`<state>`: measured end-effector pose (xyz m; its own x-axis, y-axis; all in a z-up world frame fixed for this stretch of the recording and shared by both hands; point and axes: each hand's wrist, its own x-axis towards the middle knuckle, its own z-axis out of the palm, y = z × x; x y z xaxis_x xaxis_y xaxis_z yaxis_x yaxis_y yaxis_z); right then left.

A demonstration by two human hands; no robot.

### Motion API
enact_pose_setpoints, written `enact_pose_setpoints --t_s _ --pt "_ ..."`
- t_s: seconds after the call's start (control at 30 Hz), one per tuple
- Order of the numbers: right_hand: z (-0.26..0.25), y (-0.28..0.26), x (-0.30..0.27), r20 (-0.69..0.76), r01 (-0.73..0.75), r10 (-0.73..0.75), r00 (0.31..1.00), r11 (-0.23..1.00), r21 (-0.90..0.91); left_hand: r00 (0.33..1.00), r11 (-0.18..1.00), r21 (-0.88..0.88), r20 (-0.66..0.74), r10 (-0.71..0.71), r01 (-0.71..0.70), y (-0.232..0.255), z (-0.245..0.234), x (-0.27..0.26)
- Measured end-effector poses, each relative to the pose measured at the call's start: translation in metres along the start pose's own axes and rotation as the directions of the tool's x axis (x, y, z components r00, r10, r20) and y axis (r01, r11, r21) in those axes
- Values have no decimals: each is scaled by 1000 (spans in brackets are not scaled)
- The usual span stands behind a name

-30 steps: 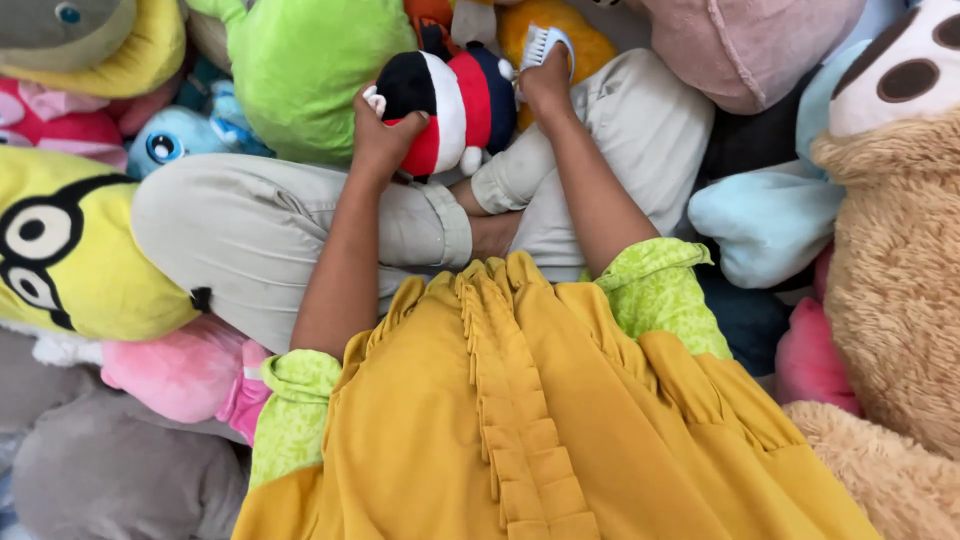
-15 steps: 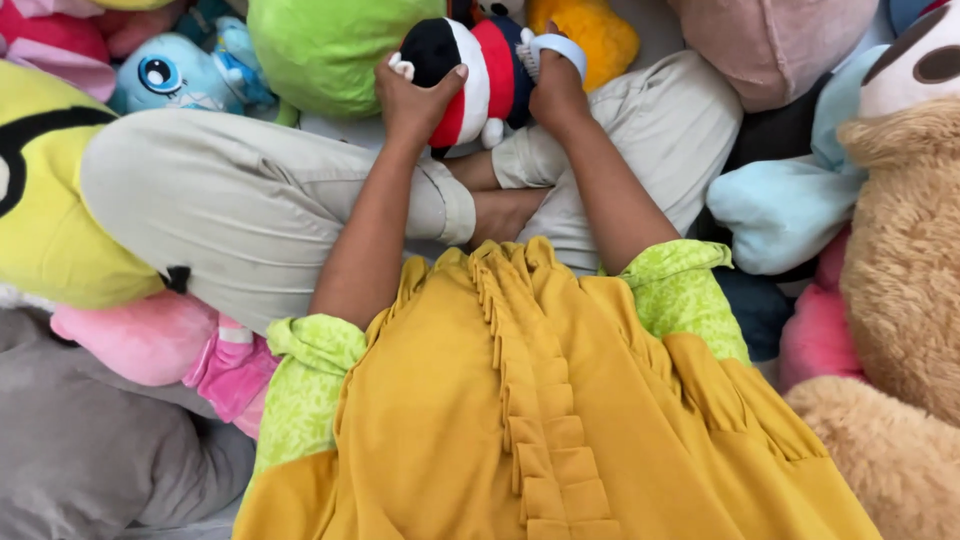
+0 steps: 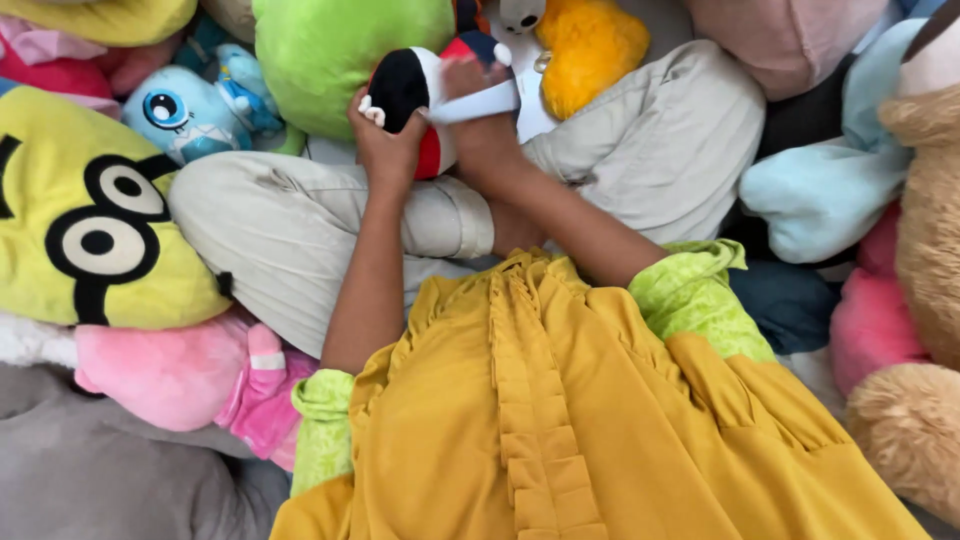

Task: The person is sitting on the floor and using a lint roller to clean a variety of plush toys from a large pile.

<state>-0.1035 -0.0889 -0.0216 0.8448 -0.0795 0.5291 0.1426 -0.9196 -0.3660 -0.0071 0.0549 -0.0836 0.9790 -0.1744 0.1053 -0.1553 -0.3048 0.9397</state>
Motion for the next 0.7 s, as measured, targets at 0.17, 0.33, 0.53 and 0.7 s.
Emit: enact_pose_setpoints --t_s 0.17,0.33,0.53,0.7 --pt "112 186 -34 133 -316 328 935 943 -106 995 1000 -14 96 -16 17 2 -7 1" --pt "73 182 -17 154 -459 478 865 877 -144 973 949 -242 161 -167 203 8 -11 5" --pt "30 46 27 92 16 -11 996 999 -50 931 873 -341 233 -280 348 12 -12 3" --pt "77 166 31 309 -134 222 925 950 -281 960 975 -159 256 -112 156 -4 0 -2"
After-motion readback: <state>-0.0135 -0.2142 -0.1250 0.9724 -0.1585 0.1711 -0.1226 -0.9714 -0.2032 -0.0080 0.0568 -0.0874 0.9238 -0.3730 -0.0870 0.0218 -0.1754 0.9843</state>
